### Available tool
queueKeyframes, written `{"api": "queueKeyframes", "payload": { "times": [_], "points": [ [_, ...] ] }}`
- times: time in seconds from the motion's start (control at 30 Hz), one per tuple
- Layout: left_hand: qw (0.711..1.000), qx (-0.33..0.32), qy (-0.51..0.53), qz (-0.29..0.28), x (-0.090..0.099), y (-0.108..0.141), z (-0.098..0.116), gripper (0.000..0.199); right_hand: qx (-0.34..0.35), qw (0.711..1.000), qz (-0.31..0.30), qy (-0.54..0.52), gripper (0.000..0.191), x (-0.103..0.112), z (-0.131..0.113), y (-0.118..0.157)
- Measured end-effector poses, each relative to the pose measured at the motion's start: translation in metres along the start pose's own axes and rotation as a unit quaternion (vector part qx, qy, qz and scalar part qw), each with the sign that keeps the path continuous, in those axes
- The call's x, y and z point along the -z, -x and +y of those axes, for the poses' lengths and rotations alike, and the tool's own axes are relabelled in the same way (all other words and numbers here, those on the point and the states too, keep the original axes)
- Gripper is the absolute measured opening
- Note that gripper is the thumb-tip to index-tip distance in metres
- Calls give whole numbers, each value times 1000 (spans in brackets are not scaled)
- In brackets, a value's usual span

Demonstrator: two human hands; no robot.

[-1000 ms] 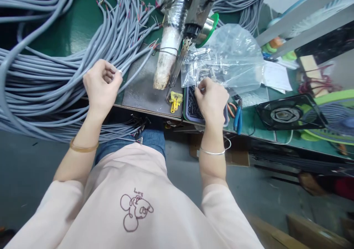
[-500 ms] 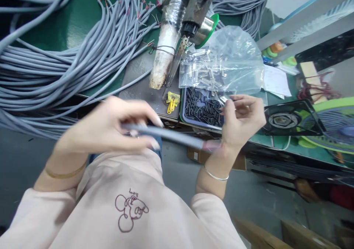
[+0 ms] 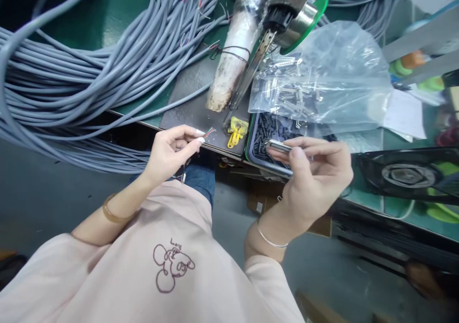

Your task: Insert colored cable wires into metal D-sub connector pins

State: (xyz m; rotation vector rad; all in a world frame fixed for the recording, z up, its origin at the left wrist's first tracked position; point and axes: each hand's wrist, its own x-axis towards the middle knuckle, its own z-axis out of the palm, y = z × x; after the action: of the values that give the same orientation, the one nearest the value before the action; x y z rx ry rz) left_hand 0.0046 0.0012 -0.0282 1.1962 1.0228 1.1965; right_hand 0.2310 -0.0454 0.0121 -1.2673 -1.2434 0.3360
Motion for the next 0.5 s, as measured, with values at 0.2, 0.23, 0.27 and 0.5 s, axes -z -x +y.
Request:
{"api": "queueKeyframes", "payload": {
  "times": [0.2,0.23,0.27,0.5],
  "points": [
    [972,139,168,-87,-3,-7,6,24,142,954,-139,226,10,-19,-10,21],
    [968,151,176,-94,-4,-7,6,24,178,935,-164,262,10,-22,-10,23],
    [965,161,179,-100,-4,-6,7,23,204,918,-184,286,11,-25,-9,24],
    [968,147,183,-94,-8,-3,8,27,240,925,-157,248,14,-37,-5,30]
  ]
}}
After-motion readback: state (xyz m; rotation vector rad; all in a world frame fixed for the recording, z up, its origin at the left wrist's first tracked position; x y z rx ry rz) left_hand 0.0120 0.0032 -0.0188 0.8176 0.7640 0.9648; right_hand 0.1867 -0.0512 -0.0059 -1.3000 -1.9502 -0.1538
